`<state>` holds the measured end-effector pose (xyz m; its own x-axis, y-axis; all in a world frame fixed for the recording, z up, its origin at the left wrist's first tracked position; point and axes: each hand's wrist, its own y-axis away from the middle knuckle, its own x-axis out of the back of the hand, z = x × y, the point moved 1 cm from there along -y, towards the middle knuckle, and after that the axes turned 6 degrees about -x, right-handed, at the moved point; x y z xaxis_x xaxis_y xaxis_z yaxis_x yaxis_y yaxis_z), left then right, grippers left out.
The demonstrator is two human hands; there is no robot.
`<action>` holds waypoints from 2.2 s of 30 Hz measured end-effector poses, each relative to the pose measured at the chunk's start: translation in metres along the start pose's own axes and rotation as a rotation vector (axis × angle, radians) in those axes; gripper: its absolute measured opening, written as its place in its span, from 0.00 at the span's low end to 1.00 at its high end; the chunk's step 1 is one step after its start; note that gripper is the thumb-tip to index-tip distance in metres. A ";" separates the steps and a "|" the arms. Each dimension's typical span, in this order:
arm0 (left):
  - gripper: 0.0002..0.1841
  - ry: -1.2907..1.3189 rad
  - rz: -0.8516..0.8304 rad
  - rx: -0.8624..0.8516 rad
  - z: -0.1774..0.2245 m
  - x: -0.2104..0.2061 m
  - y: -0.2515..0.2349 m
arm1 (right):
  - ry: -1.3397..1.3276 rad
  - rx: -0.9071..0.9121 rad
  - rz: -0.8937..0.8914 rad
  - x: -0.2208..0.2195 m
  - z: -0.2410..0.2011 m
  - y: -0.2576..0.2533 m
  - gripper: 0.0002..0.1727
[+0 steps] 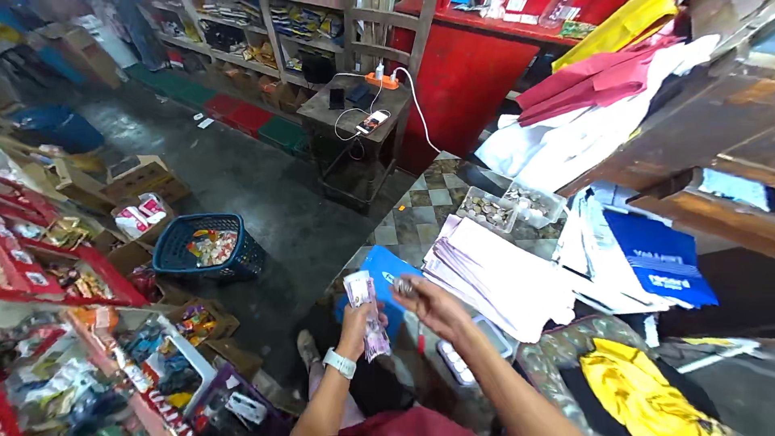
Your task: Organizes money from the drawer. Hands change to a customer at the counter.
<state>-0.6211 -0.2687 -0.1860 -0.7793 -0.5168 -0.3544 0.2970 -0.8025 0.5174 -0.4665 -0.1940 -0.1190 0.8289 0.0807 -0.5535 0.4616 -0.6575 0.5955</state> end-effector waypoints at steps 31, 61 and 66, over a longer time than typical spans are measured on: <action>0.23 0.003 0.289 -0.346 0.468 0.305 -0.331 | 0.670 0.216 -0.176 -0.498 -0.015 -0.451 0.06; 0.20 -0.094 0.234 -0.493 0.982 0.418 -0.991 | 0.696 0.117 -0.505 -0.945 -0.376 -1.078 0.11; 0.18 -0.082 0.170 -0.564 1.057 0.405 -1.108 | 0.595 0.206 -0.252 -0.990 -0.401 -1.221 0.09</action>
<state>-1.8493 0.7263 -0.0796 -0.7283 -0.6454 -0.2303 0.6514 -0.7564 0.0597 -1.7239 0.8294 -0.0651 0.7636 0.6101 -0.2113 0.6430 -0.6892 0.3340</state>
